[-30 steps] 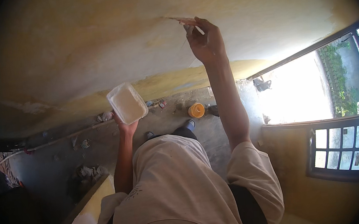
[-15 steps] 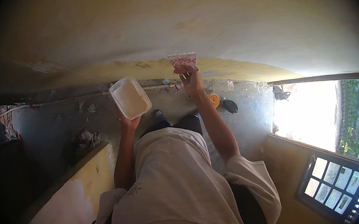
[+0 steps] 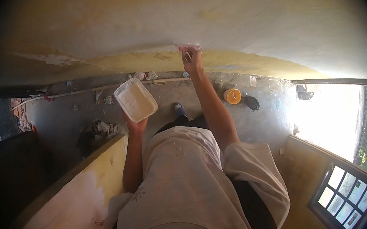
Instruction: The person applies white plaster to a yellow wall using a scraper, dipping the tool into a small plastic container of plaster between applications.
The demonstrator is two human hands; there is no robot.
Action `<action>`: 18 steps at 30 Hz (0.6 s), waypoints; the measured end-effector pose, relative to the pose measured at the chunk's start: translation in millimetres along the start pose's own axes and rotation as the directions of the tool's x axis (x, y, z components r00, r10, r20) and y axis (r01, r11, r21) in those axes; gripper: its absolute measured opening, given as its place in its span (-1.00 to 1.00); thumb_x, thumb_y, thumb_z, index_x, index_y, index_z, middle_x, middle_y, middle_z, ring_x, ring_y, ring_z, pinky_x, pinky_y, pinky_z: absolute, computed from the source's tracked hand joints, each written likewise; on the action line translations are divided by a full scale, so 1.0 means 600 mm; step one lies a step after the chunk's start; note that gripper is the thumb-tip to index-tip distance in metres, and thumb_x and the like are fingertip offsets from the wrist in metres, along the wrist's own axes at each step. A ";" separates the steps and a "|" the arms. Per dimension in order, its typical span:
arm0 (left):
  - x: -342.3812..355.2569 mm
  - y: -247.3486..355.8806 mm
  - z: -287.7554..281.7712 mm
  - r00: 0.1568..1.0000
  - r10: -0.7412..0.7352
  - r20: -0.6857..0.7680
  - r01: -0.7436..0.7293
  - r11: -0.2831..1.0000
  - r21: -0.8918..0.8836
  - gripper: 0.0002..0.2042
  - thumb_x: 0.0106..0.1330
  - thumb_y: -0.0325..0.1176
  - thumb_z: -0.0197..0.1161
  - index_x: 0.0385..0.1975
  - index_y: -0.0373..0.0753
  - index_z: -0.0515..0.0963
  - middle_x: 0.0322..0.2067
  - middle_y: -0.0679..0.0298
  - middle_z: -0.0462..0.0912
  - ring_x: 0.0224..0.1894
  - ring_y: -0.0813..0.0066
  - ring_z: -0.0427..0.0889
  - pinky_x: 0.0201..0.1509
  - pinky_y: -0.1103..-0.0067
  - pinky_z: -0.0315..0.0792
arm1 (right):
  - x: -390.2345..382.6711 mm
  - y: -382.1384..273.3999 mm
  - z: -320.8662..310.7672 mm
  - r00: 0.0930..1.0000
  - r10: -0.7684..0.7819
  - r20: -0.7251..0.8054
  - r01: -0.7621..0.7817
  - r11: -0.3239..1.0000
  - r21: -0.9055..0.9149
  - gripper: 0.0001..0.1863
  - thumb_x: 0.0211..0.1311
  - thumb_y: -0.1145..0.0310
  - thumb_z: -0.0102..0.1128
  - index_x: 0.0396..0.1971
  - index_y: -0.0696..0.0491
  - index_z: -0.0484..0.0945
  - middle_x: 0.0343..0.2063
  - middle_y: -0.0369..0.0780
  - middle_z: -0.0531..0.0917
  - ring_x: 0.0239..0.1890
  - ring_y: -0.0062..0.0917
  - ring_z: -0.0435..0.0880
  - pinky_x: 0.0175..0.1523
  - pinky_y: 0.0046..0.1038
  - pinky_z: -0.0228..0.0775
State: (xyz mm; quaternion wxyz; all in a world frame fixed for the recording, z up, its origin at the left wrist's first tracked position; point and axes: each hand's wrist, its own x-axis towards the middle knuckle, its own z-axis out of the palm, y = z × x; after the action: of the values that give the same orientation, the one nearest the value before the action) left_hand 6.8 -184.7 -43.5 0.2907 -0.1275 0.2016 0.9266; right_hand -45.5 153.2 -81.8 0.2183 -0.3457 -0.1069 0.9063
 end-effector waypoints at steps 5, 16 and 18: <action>0.050 -0.026 0.016 0.998 0.021 0.053 -0.026 0.994 0.111 -0.46 0.40 0.15 -0.03 0.27 0.01 0.34 0.19 0.35 0.46 0.22 0.29 0.44 0.31 0.20 0.30 | -0.162 -0.098 0.185 0.996 -0.025 0.081 0.017 0.994 0.104 -0.90 0.30 0.52 0.09 -0.24 0.21 0.46 -0.20 -0.09 0.49 -0.17 -0.31 0.57 -0.14 -0.42 0.62; 0.062 -0.056 0.079 0.995 -0.054 0.089 0.061 0.995 -0.078 -0.49 0.42 0.14 -0.06 0.23 -0.01 0.38 0.14 0.36 0.51 0.17 0.32 0.48 0.26 0.23 0.33 | -0.337 -0.178 0.202 0.855 -0.296 0.426 0.345 0.938 -0.041 -0.89 0.31 0.44 0.11 -0.22 0.12 0.54 -0.25 -0.25 0.63 -0.10 -0.52 0.58 -0.06 -0.47 0.47; 0.050 -0.054 0.055 1.000 -0.029 -0.002 0.029 0.998 -0.058 -0.48 0.43 0.14 -0.07 0.24 -0.02 0.37 0.16 0.35 0.50 0.19 0.30 0.47 0.27 0.23 0.34 | -0.280 -0.128 0.129 0.920 -0.260 0.294 0.313 0.938 -0.151 -0.89 0.25 0.39 0.17 -0.25 0.05 0.52 -0.23 -0.28 0.61 -0.12 -0.53 0.56 -0.04 -0.48 0.45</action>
State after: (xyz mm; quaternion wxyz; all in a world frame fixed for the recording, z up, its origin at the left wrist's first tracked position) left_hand -2.0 -131.1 -34.4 0.3000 -0.1403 0.1734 0.9275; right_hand 38.9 138.5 99.3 0.2976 -0.2195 -0.2734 0.8880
